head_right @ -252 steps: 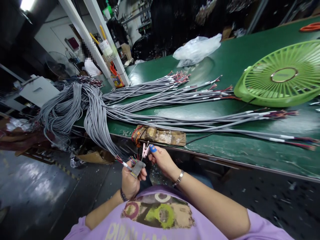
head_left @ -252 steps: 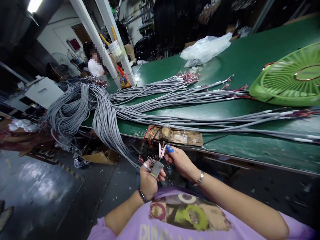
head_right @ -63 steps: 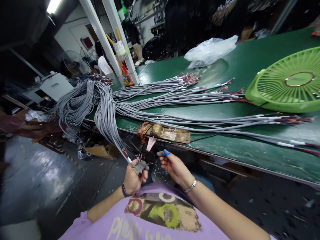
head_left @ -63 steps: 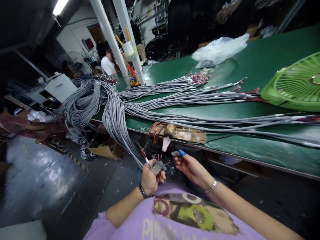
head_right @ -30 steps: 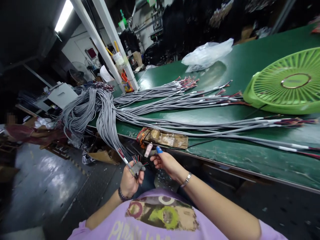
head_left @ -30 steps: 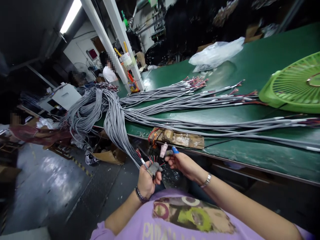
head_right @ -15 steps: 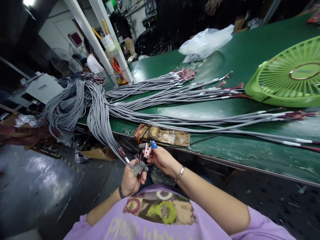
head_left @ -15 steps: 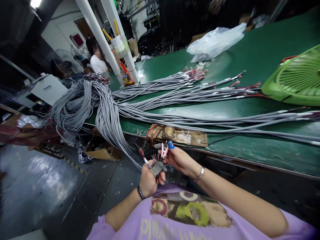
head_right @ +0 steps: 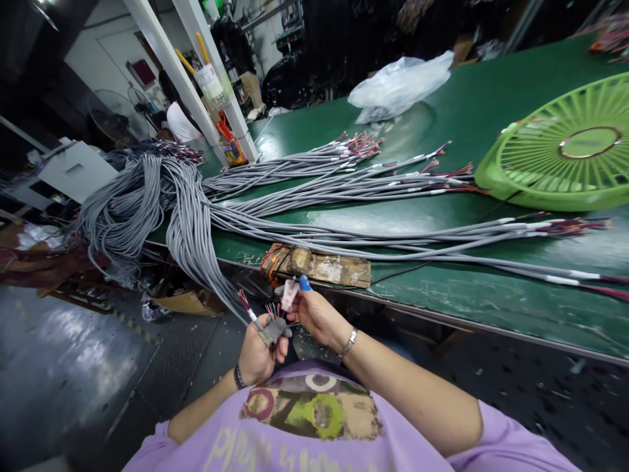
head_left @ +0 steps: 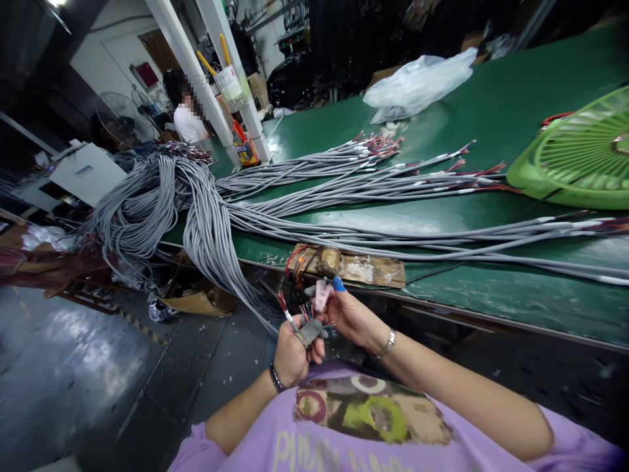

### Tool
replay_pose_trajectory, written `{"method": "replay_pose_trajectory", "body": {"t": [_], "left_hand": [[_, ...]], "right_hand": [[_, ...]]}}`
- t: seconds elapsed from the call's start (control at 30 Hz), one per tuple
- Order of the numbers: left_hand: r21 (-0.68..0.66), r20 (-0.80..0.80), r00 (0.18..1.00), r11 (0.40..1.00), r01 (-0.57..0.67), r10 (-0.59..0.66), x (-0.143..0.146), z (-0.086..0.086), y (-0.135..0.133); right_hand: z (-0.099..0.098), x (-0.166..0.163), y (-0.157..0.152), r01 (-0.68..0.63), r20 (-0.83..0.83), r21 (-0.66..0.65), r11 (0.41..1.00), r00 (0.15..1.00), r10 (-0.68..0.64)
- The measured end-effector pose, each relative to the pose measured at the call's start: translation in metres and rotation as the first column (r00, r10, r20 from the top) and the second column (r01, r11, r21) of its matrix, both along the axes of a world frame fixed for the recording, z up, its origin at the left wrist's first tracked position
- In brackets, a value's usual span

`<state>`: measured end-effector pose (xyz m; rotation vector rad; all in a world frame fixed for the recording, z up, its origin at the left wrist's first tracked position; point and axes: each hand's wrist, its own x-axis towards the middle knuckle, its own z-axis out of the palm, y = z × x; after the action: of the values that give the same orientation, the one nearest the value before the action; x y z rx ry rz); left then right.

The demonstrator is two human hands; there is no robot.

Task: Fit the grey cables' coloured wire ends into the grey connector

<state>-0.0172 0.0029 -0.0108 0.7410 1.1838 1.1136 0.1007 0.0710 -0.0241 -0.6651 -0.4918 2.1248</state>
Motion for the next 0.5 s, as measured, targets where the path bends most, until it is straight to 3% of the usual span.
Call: {"method": "replay_pose_trajectory", "body": {"t": [0.17, 0.27, 0.4, 0.5], "left_hand": [[-0.029, -0.026, 1.000, 1.000, -0.004, 0.004, -0.006, -0.008, -0.004], [-0.009, -0.064, 0.997, 0.999, 0.049, -0.049, -0.008, -0.010, -0.005], [0.120, -0.110, 0.987, 0.984, 0.134, -0.121, -0.007, -0.009, -0.004], [0.193, -0.220, 0.968, 0.968, 0.164, -0.120, -0.008, -0.009, -0.006]], "right_hand": [[-0.005, 0.009, -0.004, -0.042, -0.007, -0.028, 0.999, 0.999, 0.042], [-0.012, 0.018, -0.006, -0.036, 0.095, 0.008, 0.999, 0.995, 0.035], [-0.015, 0.034, -0.011, -0.064, 0.365, 0.258, 0.964, 0.931, -0.036], [-0.007, 0.044, -0.021, -0.173, 0.557, 0.484, 0.858, 0.817, -0.150]]}}
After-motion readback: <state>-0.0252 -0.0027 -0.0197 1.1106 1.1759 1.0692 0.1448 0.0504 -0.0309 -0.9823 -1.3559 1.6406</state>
